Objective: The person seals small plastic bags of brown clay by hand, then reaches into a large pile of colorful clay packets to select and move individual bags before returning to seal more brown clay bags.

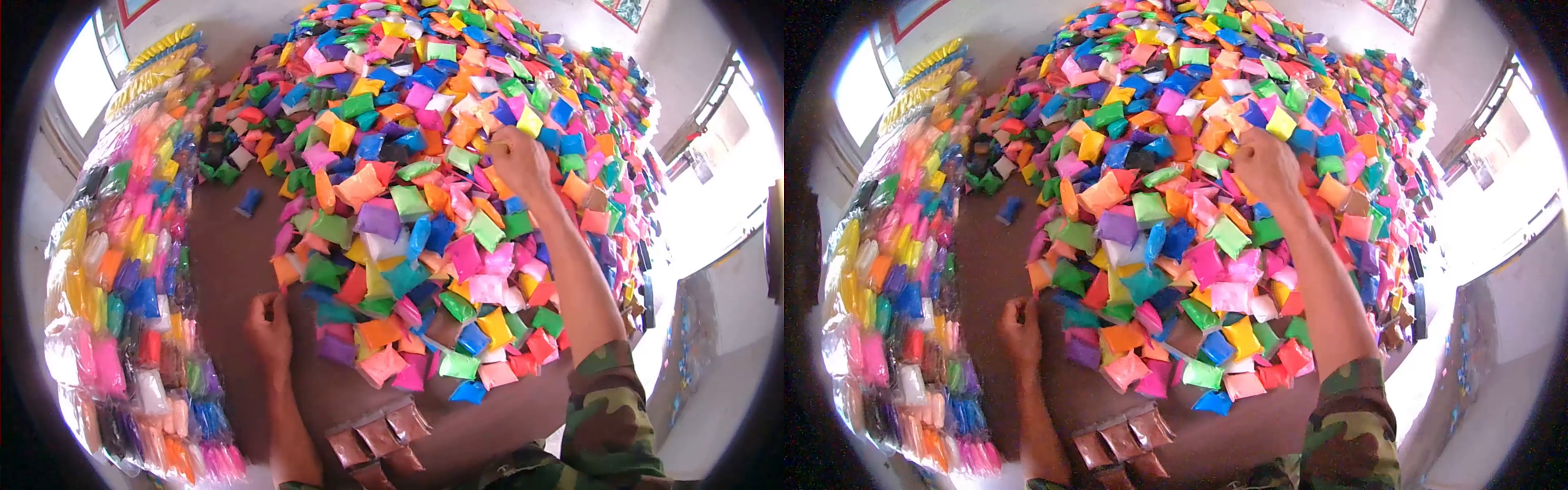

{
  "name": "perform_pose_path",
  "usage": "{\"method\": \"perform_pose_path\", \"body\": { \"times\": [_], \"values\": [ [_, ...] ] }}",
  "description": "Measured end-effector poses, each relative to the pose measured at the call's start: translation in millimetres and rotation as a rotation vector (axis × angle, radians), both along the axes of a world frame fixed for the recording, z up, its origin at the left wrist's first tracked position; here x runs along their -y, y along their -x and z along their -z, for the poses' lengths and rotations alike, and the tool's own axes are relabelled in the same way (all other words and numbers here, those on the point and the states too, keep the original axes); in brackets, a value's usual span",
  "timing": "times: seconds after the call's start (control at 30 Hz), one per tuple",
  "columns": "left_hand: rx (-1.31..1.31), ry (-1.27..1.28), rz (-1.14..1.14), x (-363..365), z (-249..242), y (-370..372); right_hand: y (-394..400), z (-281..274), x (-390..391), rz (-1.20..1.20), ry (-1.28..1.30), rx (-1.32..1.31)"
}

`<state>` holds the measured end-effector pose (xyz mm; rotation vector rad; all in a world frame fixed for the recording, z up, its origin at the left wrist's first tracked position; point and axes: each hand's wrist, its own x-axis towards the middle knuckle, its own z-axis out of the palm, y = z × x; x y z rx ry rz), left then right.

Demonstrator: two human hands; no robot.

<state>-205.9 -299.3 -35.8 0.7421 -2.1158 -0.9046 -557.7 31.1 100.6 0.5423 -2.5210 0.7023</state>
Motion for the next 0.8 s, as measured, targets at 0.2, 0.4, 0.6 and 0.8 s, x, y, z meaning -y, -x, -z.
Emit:
{"method": "perform_pose_path", "body": {
  "times": [0.2,0.4,0.6,0.8],
  "values": [
    [-0.041,-0.144,0.038,-2,-3,1,18,-12,0,0.103,-0.369,0.13],
    [-0.025,-0.155,0.032,-1,2,0,37,0,4,0.154,-0.52,0.01],
    [-0.046,-0.189,0.041,-1,4,1,41,-7,0,0.038,-0.484,0.122],
    [-0.051,-0.15,0.038,2,9,1,47,3,-3,0.033,-0.409,0.053]
  ]
}}
